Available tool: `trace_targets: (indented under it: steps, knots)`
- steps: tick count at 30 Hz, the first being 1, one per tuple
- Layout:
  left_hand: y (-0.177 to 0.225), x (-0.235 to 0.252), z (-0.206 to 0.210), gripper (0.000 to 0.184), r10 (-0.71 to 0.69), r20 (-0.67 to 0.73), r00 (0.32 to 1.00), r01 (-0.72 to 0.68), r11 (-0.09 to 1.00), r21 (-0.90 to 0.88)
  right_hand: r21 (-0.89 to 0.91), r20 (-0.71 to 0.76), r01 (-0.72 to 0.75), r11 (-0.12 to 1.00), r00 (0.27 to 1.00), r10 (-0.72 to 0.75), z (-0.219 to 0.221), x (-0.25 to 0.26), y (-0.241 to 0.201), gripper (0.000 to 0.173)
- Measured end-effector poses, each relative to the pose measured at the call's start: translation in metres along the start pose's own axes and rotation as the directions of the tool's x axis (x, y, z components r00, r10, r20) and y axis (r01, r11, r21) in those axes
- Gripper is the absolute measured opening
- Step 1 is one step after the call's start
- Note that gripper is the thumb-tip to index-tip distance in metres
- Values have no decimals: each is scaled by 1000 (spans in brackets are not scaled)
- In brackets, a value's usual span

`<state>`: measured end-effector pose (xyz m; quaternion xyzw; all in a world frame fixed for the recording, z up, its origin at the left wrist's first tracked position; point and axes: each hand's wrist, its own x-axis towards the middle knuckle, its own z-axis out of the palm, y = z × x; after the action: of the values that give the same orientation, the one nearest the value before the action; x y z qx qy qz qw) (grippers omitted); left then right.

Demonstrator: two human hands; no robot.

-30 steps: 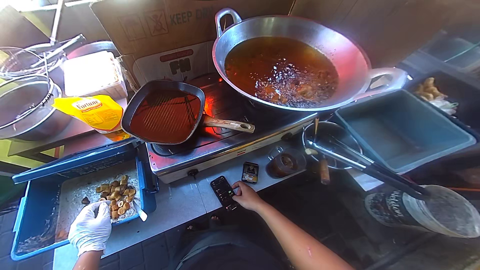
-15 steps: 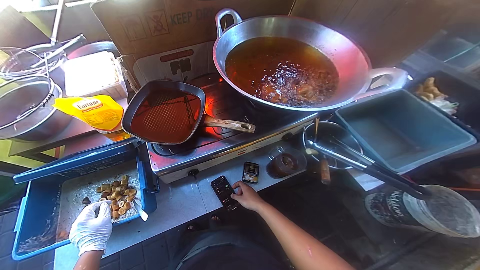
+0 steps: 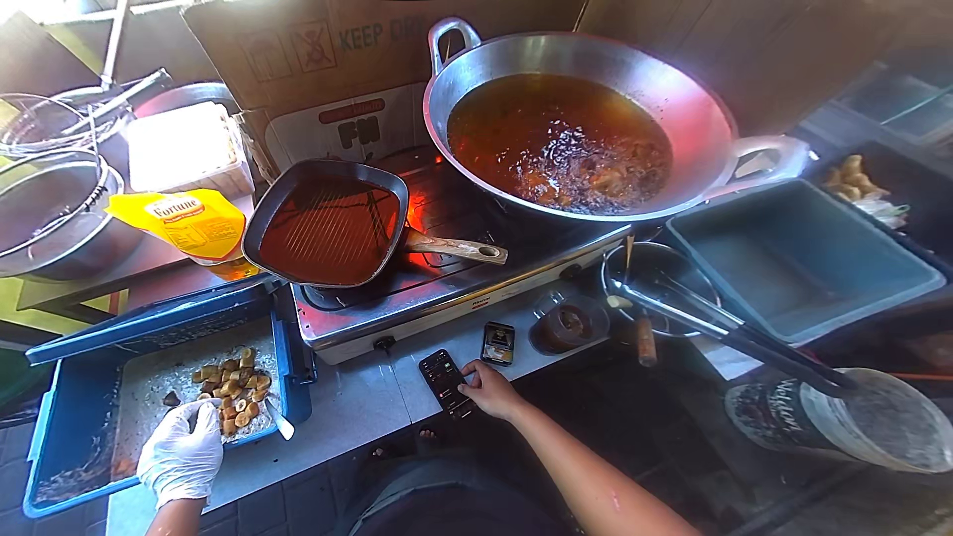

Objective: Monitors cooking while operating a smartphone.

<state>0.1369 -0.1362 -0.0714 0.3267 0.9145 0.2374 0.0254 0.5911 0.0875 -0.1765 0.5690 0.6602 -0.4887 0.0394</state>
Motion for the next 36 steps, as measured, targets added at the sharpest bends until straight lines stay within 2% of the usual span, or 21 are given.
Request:
trace_targets:
  steps: [36]
  knots:
    - [-2,0,2,29,4,-21,1000,-4,1000,9,21,13,7,1000,1000,-7,-1,0,1,42]
